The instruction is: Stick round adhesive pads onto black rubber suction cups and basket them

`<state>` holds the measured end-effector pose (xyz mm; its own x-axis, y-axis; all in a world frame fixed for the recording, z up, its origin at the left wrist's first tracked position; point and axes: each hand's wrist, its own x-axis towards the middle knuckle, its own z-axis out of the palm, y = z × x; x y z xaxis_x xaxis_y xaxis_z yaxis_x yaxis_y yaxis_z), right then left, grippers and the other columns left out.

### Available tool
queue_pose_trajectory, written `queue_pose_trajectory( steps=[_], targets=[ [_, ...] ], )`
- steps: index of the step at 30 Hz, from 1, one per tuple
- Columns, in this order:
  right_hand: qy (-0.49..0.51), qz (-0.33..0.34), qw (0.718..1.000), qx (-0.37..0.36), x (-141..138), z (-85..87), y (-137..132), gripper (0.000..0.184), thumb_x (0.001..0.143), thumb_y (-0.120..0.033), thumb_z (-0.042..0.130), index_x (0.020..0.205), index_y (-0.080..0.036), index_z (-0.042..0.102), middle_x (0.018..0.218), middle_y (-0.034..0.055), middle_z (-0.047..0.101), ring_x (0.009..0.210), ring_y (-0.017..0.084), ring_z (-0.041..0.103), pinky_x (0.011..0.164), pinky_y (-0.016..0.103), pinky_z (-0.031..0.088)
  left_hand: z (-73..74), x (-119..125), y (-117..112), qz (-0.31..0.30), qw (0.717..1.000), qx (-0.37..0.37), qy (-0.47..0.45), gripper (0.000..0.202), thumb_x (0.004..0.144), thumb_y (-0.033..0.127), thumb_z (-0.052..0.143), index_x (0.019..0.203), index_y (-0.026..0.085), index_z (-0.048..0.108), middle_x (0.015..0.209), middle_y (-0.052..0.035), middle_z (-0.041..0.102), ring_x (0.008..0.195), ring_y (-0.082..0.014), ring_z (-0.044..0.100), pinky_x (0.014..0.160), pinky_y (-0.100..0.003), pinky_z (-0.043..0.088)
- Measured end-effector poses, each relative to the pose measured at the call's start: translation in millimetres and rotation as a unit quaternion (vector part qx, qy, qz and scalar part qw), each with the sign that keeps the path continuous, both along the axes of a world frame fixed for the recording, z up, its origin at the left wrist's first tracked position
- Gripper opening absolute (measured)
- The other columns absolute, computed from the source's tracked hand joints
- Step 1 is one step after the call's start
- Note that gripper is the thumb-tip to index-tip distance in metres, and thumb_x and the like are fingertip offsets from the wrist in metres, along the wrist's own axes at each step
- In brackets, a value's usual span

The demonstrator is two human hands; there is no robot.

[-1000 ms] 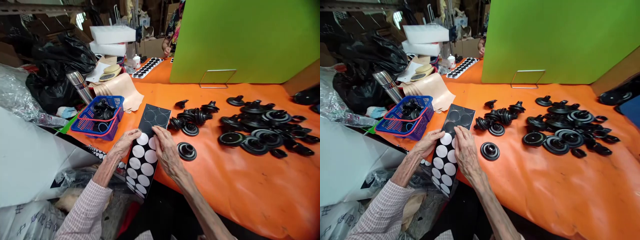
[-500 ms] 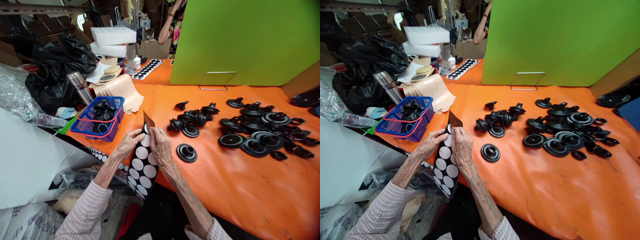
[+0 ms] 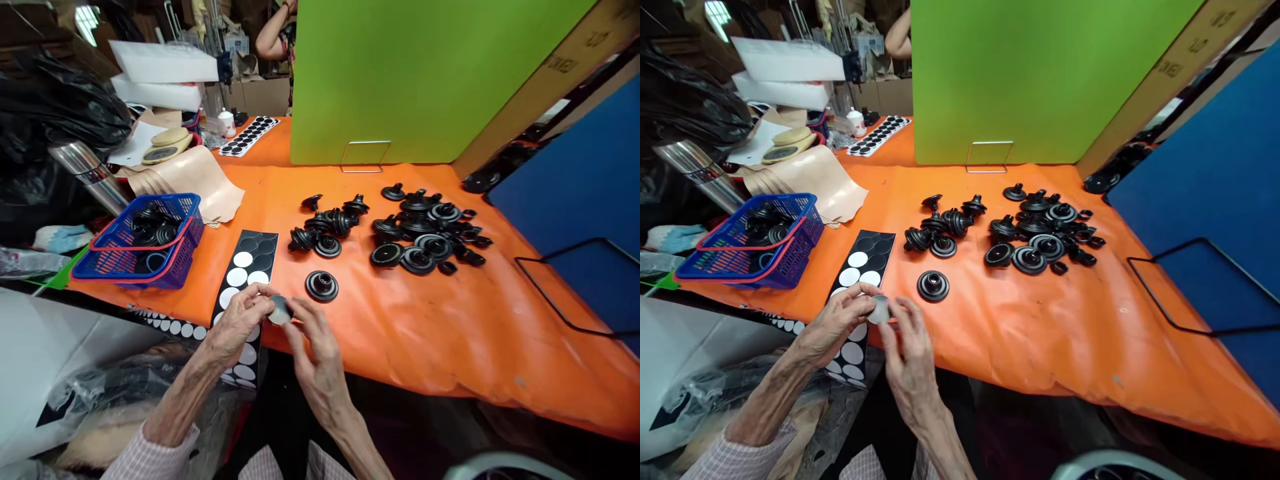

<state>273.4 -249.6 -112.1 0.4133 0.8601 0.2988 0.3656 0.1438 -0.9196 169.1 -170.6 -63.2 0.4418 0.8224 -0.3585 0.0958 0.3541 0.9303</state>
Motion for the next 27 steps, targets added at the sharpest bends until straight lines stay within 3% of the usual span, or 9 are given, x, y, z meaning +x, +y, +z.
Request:
queue_pose_trajectory(
  steps=[3, 5, 9, 12, 14, 17, 21, 25, 27],
  targets=[
    [0.18, -0.046, 0.98, -0.066, 15, 0.9, -9, 0.023, 0.09, -0.04, 0.053, 0.095, -0.02, 0.062, 0.088, 0.0048, 0.067, 0.071, 0.015, 0.065, 0.067, 0.03, 0.057, -2.4, 19, -8, -0.052, 0.998, 0.042, 0.022, 0.02, 0.075, 0.03, 0.06, 0.091, 0.019, 0.063, 0.07, 0.0002, 0.059, 0.064, -0.0133, 0.054, 0.066, -0.026, 0.043],
    [0.23, -0.086, 0.966, -0.077, 29, 1.1, -13, 0.026, 0.086, -0.046, 0.058, 0.082, -0.02, 0.06, 0.072, 0.0002, 0.062, 0.062, 0.014, 0.06, 0.062, 0.027, 0.054, -4.1, 34, -9, -0.07, 0.983, 0.143, 0.086, 0.025, 0.078, 0.032, 0.06, 0.1, 0.022, 0.066, 0.082, -0.0034, 0.062, 0.073, -0.018, 0.059, 0.074, -0.032, 0.045],
    [0.244, -0.172, 0.952, -0.062, 55, 1.3, -26, 0.03, 0.08, -0.051, 0.063, 0.08, -0.021, 0.058, 0.068, -0.0019, 0.057, 0.062, 0.013, 0.057, 0.06, 0.026, 0.049, -13.6, 70, 1, -0.016, 0.911, 0.35, 0.217, 0.035, 0.08, 0.031, 0.061, 0.115, 0.024, 0.063, 0.116, -0.0112, 0.059, 0.109, -0.0306, 0.054, 0.097, -0.045, 0.038],
    [0.212, -0.138, 0.964, -0.084, 71, 3.9, -41, 0.029, 0.08, -0.051, 0.063, 0.083, -0.022, 0.061, 0.077, 0.0002, 0.059, 0.066, 0.014, 0.057, 0.064, 0.027, 0.049, -25.7, 89, 15, -0.099, 0.886, 0.387, 0.236, 0.027, 0.079, 0.019, 0.059, 0.105, 0.021, 0.063, 0.111, -0.0112, 0.061, 0.112, -0.0312, 0.05, 0.101, -0.046, 0.035],
    [0.179, -0.115, 0.972, -0.105, 78, 7.0, -51, 0.028, 0.081, -0.05, 0.061, 0.083, -0.023, 0.062, 0.077, 0.0001, 0.058, 0.066, 0.014, 0.056, 0.064, 0.027, 0.049, -30.8, 92, 22, -0.107, 0.907, 0.351, 0.207, 0.017, 0.078, 0.015, 0.058, 0.094, 0.02, 0.062, 0.101, -0.0091, 0.062, 0.106, -0.0282, 0.053, 0.099, -0.044, 0.038],
    [0.139, -0.099, 0.977, -0.128, 84, 11.8, -58, 0.026, 0.083, -0.049, 0.059, 0.081, -0.023, 0.062, 0.067, -0.0018, 0.054, 0.064, 0.015, 0.054, 0.062, 0.026, 0.048, -28.9, 82, 24, -0.078, 0.987, 0.134, 0.052, 0.017, 0.082, 0.026, 0.06, 0.097, 0.022, 0.057, 0.09, -0.0046, 0.062, 0.088, -0.0214, 0.06, 0.084, -0.038, 0.048],
    [0.053, -0.069, 0.991, -0.106, 84, 15.6, -56, 0.021, 0.087, -0.041, 0.055, 0.09, -0.023, 0.065, 0.077, 0.001, 0.059, 0.073, 0.016, 0.058, 0.069, 0.028, 0.049, -18.3, 60, 12, -0.04, 0.978, -0.15, -0.137, 0.027, 0.081, 0.04, 0.064, 0.097, 0.02, 0.057, 0.086, -0.0024, 0.063, 0.075, -0.0155, 0.062, 0.068, -0.029, 0.052],
    [0.025, -0.042, 0.995, -0.082, 77, 18.4, -50, 0.027, 0.089, -0.034, 0.054, 0.114, -0.025, 0.058, 0.079, -0.0007, 0.057, 0.072, 0.014, 0.056, 0.07, 0.027, 0.047, -15.1, 44, -2, -0.034, 0.972, -0.163, -0.169, 0.025, 0.078, 0.034, 0.07, 0.09, 0.013, 0.064, 0.092, -0.0064, 0.066, 0.082, -0.0151, 0.062, 0.075, -0.028, 0.053],
    [0.075, -0.045, 0.993, -0.083, 72, 21.2, -47, 0.024, 0.087, -0.036, 0.058, 0.108, -0.025, 0.057, 0.075, -0.0024, 0.055, 0.067, 0.013, 0.053, 0.065, 0.026, 0.045, -15.4, 39, -7, -0.051, 0.976, -0.134, -0.162, 0.026, 0.076, 0.027, 0.072, 0.095, 0.012, 0.065, 0.098, -0.0071, 0.067, 0.085, -0.0148, 0.063, 0.077, -0.027, 0.054]
  ],
)
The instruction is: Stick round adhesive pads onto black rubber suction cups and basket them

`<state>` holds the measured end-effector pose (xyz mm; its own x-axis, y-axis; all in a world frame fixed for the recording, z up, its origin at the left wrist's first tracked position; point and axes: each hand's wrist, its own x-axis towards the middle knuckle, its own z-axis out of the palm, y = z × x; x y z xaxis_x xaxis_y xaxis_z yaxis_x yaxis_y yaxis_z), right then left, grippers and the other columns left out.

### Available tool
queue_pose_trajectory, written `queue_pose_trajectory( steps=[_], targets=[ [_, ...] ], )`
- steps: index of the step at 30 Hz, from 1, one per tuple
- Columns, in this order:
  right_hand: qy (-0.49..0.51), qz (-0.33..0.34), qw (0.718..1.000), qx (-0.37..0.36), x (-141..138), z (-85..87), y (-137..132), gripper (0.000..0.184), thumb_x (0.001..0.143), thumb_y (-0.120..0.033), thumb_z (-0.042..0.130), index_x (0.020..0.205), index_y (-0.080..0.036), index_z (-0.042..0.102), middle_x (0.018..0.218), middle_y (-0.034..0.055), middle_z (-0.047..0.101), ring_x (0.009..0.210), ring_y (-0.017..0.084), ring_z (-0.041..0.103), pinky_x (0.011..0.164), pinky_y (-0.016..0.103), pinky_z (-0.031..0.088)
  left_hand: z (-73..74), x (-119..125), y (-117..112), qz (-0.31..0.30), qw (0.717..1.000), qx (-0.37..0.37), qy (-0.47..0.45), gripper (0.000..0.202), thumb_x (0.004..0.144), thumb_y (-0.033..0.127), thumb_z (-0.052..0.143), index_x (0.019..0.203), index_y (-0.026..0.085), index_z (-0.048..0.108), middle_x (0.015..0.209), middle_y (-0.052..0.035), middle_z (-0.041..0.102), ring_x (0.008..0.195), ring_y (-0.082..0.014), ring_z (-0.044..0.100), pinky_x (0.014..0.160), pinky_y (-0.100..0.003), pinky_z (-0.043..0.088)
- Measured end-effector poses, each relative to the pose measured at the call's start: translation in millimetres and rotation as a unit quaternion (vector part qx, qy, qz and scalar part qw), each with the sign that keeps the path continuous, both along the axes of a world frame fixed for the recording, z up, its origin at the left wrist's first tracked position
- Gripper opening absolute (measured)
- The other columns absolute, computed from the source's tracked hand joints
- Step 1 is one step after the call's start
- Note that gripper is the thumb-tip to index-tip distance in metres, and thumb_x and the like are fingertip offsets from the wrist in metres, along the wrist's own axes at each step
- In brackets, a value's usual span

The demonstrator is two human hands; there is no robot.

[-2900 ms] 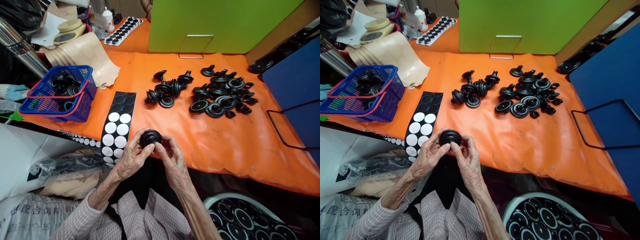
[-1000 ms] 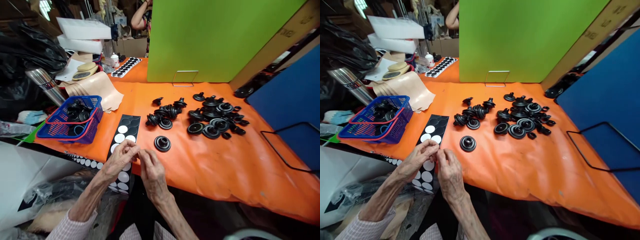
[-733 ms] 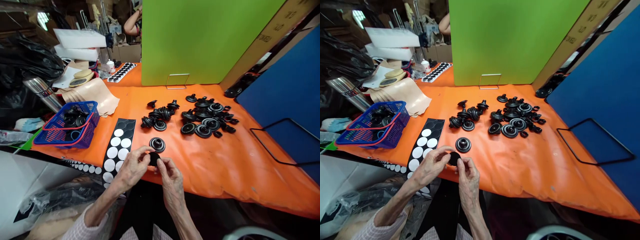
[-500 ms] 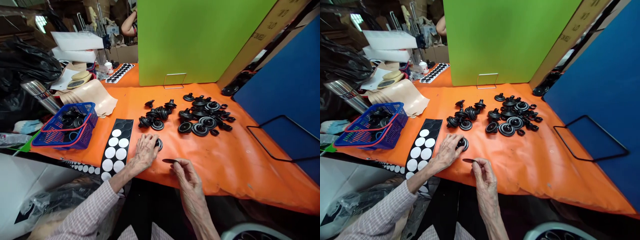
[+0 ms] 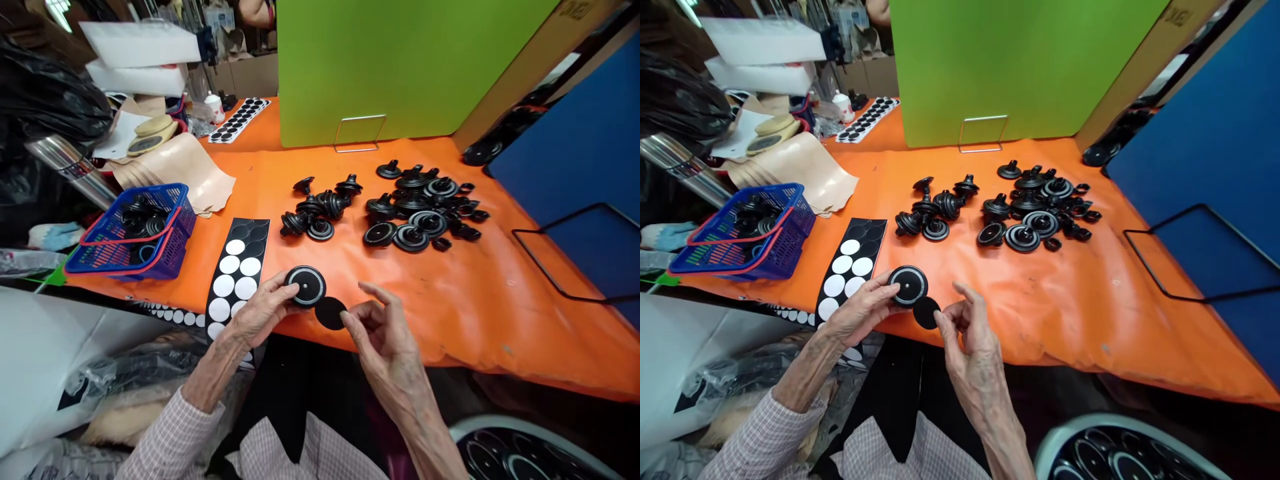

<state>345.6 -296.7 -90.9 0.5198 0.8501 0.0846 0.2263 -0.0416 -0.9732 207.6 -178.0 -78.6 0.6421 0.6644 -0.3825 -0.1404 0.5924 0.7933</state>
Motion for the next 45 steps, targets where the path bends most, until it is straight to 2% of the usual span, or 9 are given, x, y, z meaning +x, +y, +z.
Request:
queue_pose_trajectory(
  steps=[2, 4, 7, 10, 15, 22, 35, 41, 45],
  targets=[
    [0.065, 0.004, 0.998, -0.014, -4, 3.0, 3, 0.018, 0.085, -0.04, 0.061, 0.087, -0.023, 0.058, 0.071, -0.0024, 0.054, 0.065, 0.012, 0.051, 0.061, 0.024, 0.042, 0.1, -5, -5, -0.003, 1.0, 0.012, 0.006, 0.032, 0.075, 0.026, 0.073, 0.103, 0.014, 0.064, 0.105, -0.0079, 0.066, 0.085, -0.0155, 0.063, 0.076, -0.029, 0.055],
    [0.125, 0.014, 0.991, -0.037, -6, 4.3, 5, 0.026, 0.083, -0.045, 0.062, 0.074, -0.021, 0.056, 0.067, -0.0026, 0.051, 0.063, 0.011, 0.047, 0.059, 0.023, 0.039, 0.6, -10, -9, -0.007, 1.0, 0.011, 0.004, 0.04, 0.075, 0.025, 0.072, 0.113, 0.016, 0.062, 0.115, -0.0092, 0.063, 0.089, -0.0178, 0.064, 0.075, -0.032, 0.057],
    [0.192, -0.006, 0.981, -0.041, -10, 0.8, 10, 0.028, 0.079, -0.048, 0.066, 0.074, -0.021, 0.058, 0.067, -0.0035, 0.049, 0.064, 0.011, 0.045, 0.061, 0.023, 0.037, 0.0, -15, -14, -0.017, 1.0, 0.01, -0.009, 0.042, 0.075, 0.021, 0.071, 0.116, 0.017, 0.062, 0.122, -0.0108, 0.059, 0.095, -0.0219, 0.065, 0.075, -0.035, 0.058],
    [0.211, -0.033, 0.977, -0.015, -16, -6.5, 16, 0.026, 0.075, -0.045, 0.072, 0.076, -0.021, 0.063, 0.084, -0.0011, 0.053, 0.078, 0.012, 0.05, 0.072, 0.024, 0.041, -2.7, -17, -16, -0.017, 1.0, 0.007, -0.021, 0.04, 0.074, 0.017, 0.07, 0.114, 0.017, 0.064, 0.124, -0.0112, 0.059, 0.098, -0.0235, 0.065, 0.076, -0.036, 0.058],
    [0.194, -0.066, 0.979, -0.003, -28, -12.9, 21, 0.024, 0.076, -0.043, 0.069, 0.071, -0.02, 0.064, 0.106, 0.0028, 0.054, 0.099, 0.017, 0.054, 0.083, 0.029, 0.043, -6.4, -17, -17, -0.014, 1.0, -0.005, -0.025, 0.04, 0.072, 0.014, 0.07, 0.111, 0.017, 0.067, 0.124, -0.0106, 0.059, 0.099, -0.0243, 0.065, 0.076, -0.036, 0.059],
    [0.178, -0.069, 0.982, 0.01, -34, -13.0, 21, 0.021, 0.079, -0.04, 0.066, 0.073, -0.02, 0.064, 0.097, 0.0018, 0.054, 0.095, 0.016, 0.055, 0.085, 0.03, 0.045, -3.9, -14, -19, -0.011, 1.0, -0.003, -0.022, 0.041, 0.071, 0.013, 0.068, 0.112, 0.018, 0.068, 0.121, -0.0093, 0.062, 0.101, -0.0248, 0.064, 0.085, -0.044, 0.057],
    [0.112, -0.101, 0.988, -0.021, -38, -14.0, 25, 0.025, 0.078, -0.043, 0.063, 0.071, -0.019, 0.061, 0.097, 0.0043, 0.055, 0.089, 0.018, 0.057, 0.077, 0.033, 0.048, -4.6, -14, -19, -0.011, 1.0, 0.001, -0.019, 0.038, 0.071, 0.011, 0.067, 0.109, 0.015, 0.069, 0.112, -0.0077, 0.067, 0.095, -0.0208, 0.066, 0.076, -0.031, 0.059],
    [0.044, -0.113, 0.992, -0.019, -43, -18.5, 26, 0.021, 0.082, -0.04, 0.059, 0.077, -0.02, 0.057, 0.091, 0.0029, 0.053, 0.08, 0.016, 0.056, 0.071, 0.032, 0.049, -9.4, -14, -20, -0.01, 1.0, 0.014, -0.019, 0.036, 0.079, 0.024, 0.068, 0.113, 0.014, 0.066, 0.117, -0.0107, 0.065, 0.098, -0.0236, 0.066, 0.078, -0.036, 0.059],
    [-0.038, -0.117, 0.992, -0.015, -47, -18.3, 27, 0.017, 0.087, -0.037, 0.054, 0.079, -0.021, 0.054, 0.089, 0.0035, 0.053, 0.081, 0.017, 0.055, 0.069, 0.032, 0.048, -11.9, -14, -22, 0.012, 1.0, 0.018, -0.006, 0.041, 0.076, 0.028, 0.072, 0.114, 0.014, 0.066, 0.116, -0.0111, 0.066, 0.099, -0.026, 0.066, 0.08, -0.04, 0.059]
  ],
)
